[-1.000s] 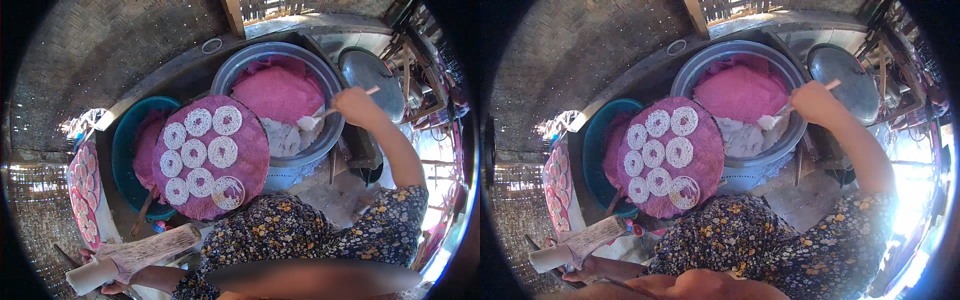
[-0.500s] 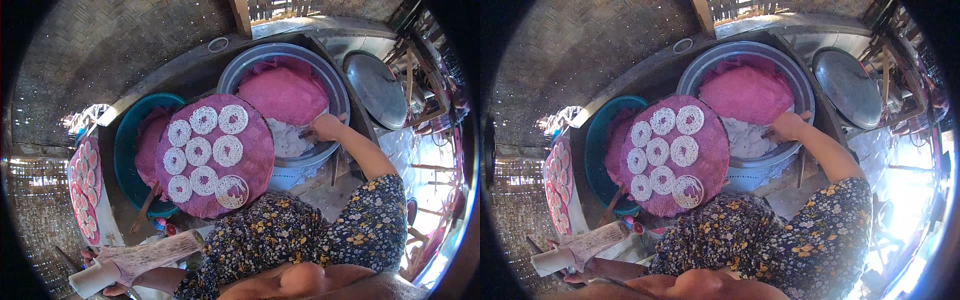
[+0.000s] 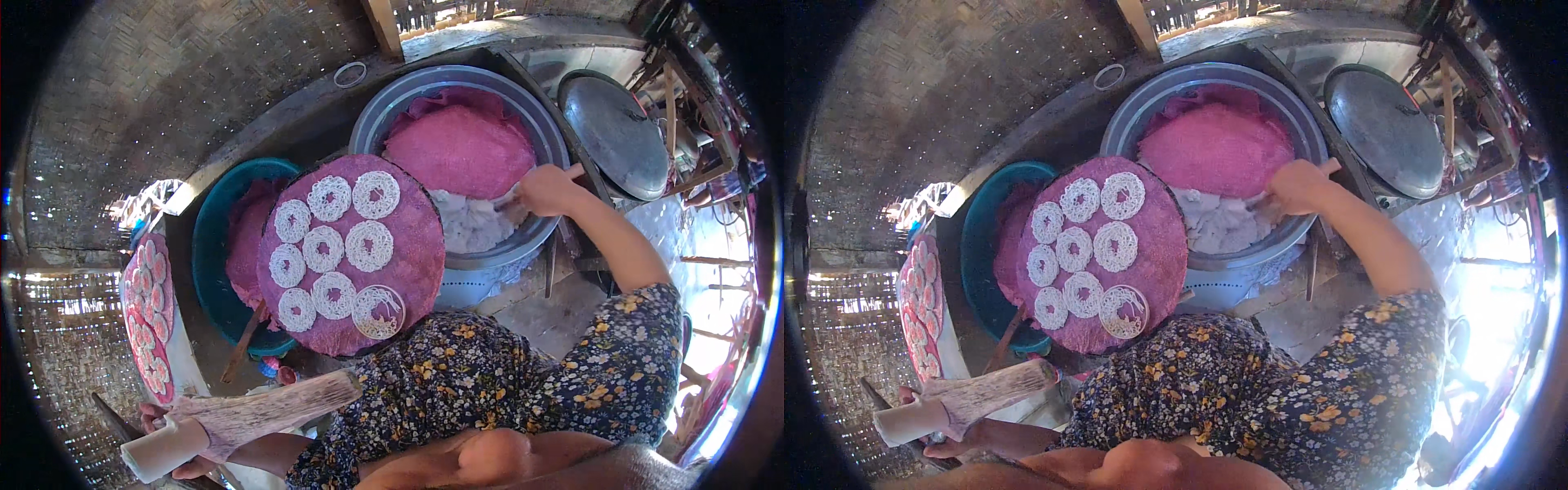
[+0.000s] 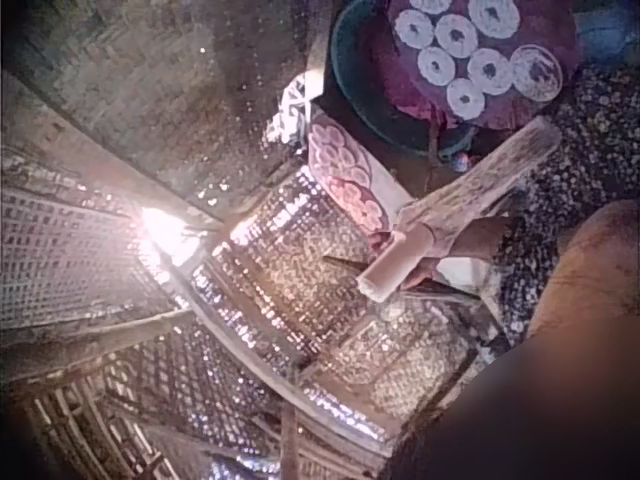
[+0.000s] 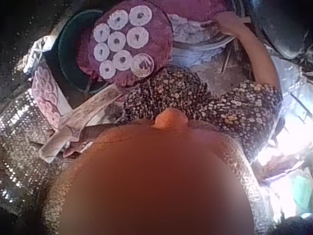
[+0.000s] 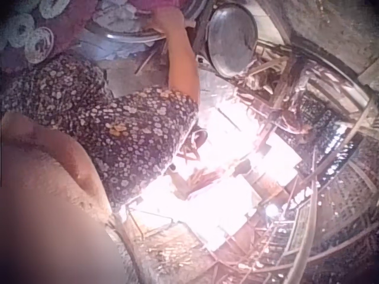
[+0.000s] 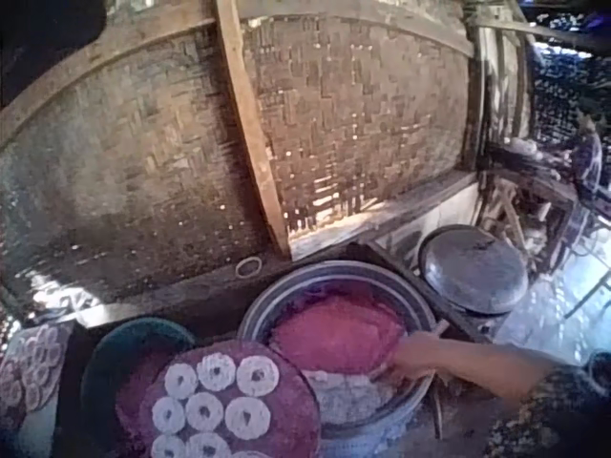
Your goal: The person uses a wooden mold to scoop a white dough-like mixture from a metal basin and presses it into a pink cloth-lined tray. They repeatedly form circular, ring-shaped cakes, arranging them in rows on the tray. The process involves scooping, filling the mold, and tapping it to release the formed cake onto the cloth.
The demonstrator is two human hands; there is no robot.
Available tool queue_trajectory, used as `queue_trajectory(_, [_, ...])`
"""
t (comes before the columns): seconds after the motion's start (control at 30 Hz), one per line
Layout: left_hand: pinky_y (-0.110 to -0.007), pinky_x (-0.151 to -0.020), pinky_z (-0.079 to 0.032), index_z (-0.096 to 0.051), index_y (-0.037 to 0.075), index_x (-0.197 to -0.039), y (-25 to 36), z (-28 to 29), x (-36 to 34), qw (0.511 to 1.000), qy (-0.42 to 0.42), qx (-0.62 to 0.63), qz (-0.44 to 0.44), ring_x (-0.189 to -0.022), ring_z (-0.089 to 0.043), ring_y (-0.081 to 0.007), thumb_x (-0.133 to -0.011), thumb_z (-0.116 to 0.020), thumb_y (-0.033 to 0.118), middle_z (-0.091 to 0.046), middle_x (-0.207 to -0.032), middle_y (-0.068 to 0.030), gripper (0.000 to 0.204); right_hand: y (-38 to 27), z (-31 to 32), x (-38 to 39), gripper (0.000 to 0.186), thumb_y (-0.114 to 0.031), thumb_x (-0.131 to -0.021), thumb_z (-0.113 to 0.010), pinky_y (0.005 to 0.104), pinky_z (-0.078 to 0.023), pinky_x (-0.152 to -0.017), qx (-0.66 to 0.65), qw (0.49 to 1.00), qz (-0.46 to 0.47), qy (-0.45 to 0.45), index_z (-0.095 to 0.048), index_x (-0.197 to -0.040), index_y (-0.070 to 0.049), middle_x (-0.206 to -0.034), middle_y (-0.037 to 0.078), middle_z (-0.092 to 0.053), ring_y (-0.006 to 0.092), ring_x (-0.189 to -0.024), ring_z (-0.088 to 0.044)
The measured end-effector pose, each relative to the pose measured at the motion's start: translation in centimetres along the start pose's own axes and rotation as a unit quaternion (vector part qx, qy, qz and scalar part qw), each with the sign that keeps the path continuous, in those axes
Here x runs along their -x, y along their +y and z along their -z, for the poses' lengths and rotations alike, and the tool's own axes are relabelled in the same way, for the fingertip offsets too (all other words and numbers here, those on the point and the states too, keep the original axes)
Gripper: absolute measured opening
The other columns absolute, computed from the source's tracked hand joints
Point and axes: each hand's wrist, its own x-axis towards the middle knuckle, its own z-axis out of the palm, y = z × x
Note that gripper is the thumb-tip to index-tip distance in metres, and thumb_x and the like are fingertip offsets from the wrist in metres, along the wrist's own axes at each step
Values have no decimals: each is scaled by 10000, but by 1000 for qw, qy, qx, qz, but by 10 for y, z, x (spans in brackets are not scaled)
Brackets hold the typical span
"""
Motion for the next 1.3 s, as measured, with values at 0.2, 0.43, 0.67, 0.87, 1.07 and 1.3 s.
queue_trajectory(0.2, [-454,-963,-368,-369,-30,-1249,4,-60,30,987,-26,-152,-39,-1166,-407,-350,-798,-251,668,-439,-1212,-207,839,-23,-45,-40,264,-200,-586,-645,428,-494,-661,-5,998,58,-5,-676,-827,-99,-749,160,-635,326,-737,-624])
queue_trajectory(0.43, [-448,-921,-418,-337,-51,-1273,-9,-70,46,993,-31,-115,15,-1209,-390,-361,-789,-146,725,-397,-1282,-209,934,-23,-42,-29,278,-214,-630,-633,436,-480,-691,-107,992,63,-22,-672,-888,-119,-802,152,-640,332,-779,-617])
queue_trajectory(0.67, [-432,-748,-540,-386,7,-1225,-13,-76,54,927,-350,98,91,-1030,-527,-400,-781,-503,489,-415,-1256,-222,665,-1,-5,18,233,-251,-723,-596,406,-468,-650,-192,979,71,-4,-663,-859,-74,-722,135,-634,293,-737,-621])
queue_trajectory(0.87, [-307,-693,-543,-454,13,-1103,-21,-146,102,858,-480,-51,177,-875,-602,-243,-788,-653,218,-580,-999,-163,426,32,85,99,285,-269,-712,-663,317,-444,-610,-282,955,66,56,-653,-843,-16,-647,120,-615,178,-662,-607])
queue_trajectory(1.07, [-328,-812,-473,-536,33,-1067,-108,-194,170,727,-620,-81,284,-877,-594,-225,-664,-745,257,-593,-982,-119,507,2,190,120,396,-309,-680,-739,286,-414,-597,-277,935,171,139,-652,-905,4,-683,93,-606,127,-675,-557])
queue_trajectory(1.3, [-360,-799,-460,-556,45,-1090,-76,-221,191,729,-674,-95,80,-919,-576,-326,-614,-740,272,-566,-1036,-183,559,-77,244,142,299,-320,-644,-697,411,-394,-657,76,937,219,262,-664,-845,-102,-707,61,-578,292,-743,-555])
